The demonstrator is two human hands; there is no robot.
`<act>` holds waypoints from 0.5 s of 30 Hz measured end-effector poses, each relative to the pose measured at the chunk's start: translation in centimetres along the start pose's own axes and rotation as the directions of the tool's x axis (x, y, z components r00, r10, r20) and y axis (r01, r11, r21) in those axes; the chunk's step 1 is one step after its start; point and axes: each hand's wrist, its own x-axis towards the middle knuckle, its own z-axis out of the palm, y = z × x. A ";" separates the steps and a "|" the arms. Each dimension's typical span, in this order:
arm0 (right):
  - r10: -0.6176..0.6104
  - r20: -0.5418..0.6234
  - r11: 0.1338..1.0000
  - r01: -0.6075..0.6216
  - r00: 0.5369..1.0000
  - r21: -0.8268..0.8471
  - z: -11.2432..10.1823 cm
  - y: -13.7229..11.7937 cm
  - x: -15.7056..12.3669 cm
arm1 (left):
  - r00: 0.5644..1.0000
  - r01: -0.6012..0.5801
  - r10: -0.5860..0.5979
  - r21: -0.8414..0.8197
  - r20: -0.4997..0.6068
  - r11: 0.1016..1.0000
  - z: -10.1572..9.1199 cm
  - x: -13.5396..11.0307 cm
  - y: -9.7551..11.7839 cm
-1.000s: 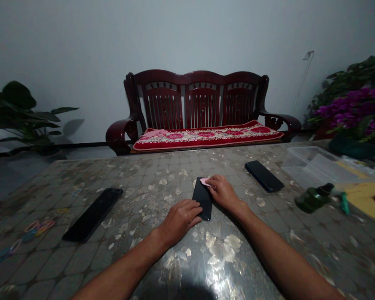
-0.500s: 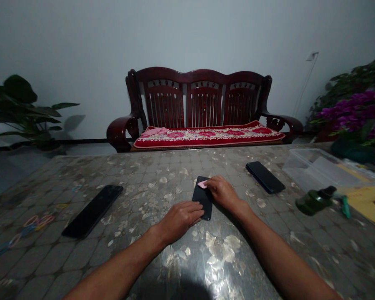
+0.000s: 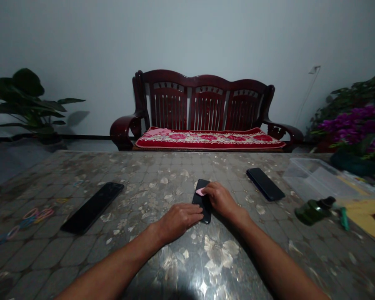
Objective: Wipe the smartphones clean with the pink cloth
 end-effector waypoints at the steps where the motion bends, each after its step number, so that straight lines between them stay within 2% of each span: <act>1: 0.021 0.011 1.000 -0.021 1.000 -0.018 -0.1 0.1 0.3 | 1.000 -0.005 0.005 0.012 -0.005 1.000 0.2 0.0 -0.1; 9: 0.202 0.072 0.968 -0.187 0.977 -0.168 -1.1 1.0 4.1 | 0.999 -0.035 0.037 0.063 -0.034 0.997 1.0 0.0 -0.1; 12: 0.190 0.074 0.969 -0.176 0.979 -0.171 -0.6 0.9 4.7 | 0.998 -0.045 0.048 0.058 -0.047 0.997 0.8 0.1 0.1; 15: 0.130 0.091 0.982 -0.115 0.987 -0.151 -0.1 0.1 4.2 | 0.998 -0.033 0.035 0.046 -0.046 0.998 0.6 0.2 0.3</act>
